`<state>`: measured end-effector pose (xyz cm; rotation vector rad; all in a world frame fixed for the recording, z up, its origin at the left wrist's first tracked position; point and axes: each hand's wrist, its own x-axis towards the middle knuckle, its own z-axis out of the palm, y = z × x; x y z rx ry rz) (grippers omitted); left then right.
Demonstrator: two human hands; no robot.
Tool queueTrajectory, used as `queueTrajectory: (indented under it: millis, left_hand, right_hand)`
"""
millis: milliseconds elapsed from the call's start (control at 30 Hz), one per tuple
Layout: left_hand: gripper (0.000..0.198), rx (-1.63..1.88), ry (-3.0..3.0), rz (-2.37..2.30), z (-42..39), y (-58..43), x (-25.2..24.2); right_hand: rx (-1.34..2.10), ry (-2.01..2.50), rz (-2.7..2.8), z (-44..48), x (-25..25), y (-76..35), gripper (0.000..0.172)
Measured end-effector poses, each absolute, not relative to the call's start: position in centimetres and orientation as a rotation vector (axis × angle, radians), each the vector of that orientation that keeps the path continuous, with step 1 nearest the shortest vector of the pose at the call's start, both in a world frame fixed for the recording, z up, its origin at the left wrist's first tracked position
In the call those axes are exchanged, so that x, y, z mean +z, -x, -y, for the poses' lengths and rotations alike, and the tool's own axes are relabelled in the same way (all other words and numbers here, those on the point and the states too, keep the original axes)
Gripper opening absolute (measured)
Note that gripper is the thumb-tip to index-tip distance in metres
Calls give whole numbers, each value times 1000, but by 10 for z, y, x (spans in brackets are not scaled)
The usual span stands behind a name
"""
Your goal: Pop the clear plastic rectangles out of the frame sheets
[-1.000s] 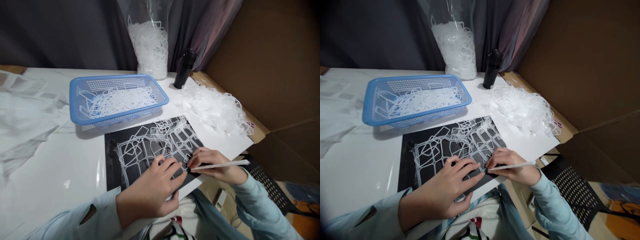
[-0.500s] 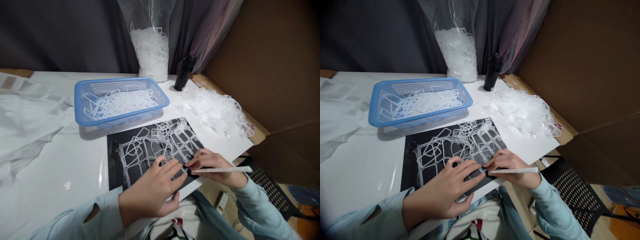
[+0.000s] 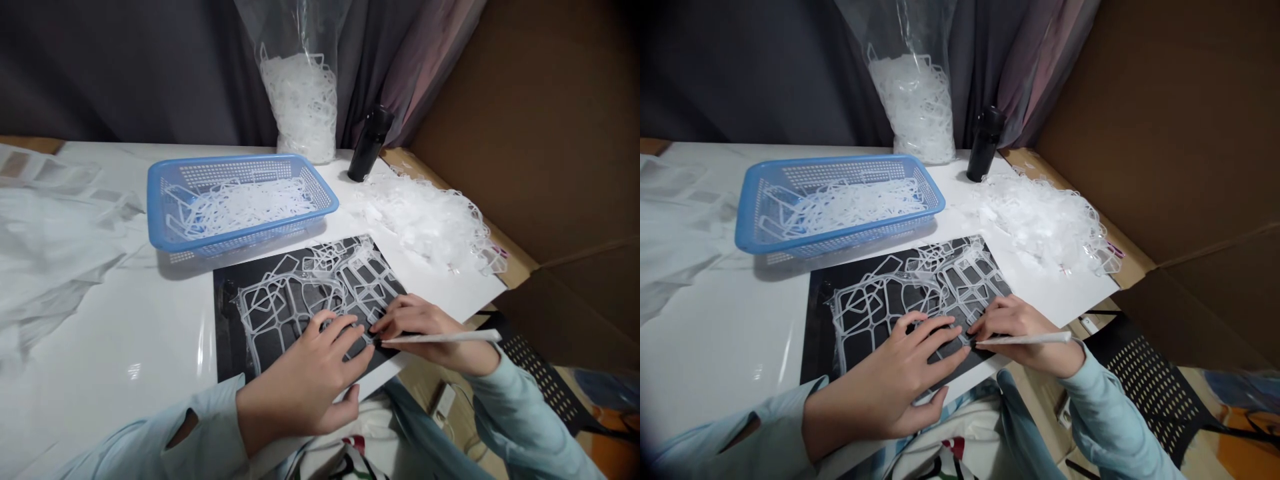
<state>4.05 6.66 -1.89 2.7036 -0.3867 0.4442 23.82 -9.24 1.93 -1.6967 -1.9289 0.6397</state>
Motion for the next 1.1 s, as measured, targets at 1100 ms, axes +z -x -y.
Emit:
queueTrajectory:
  millis: [1100]
  left_hand:
    - [36, 381, -2702, 441, -68, -41, -18]
  right_hand:
    - [101, 1881, 1823, 102, 3, -209, 12]
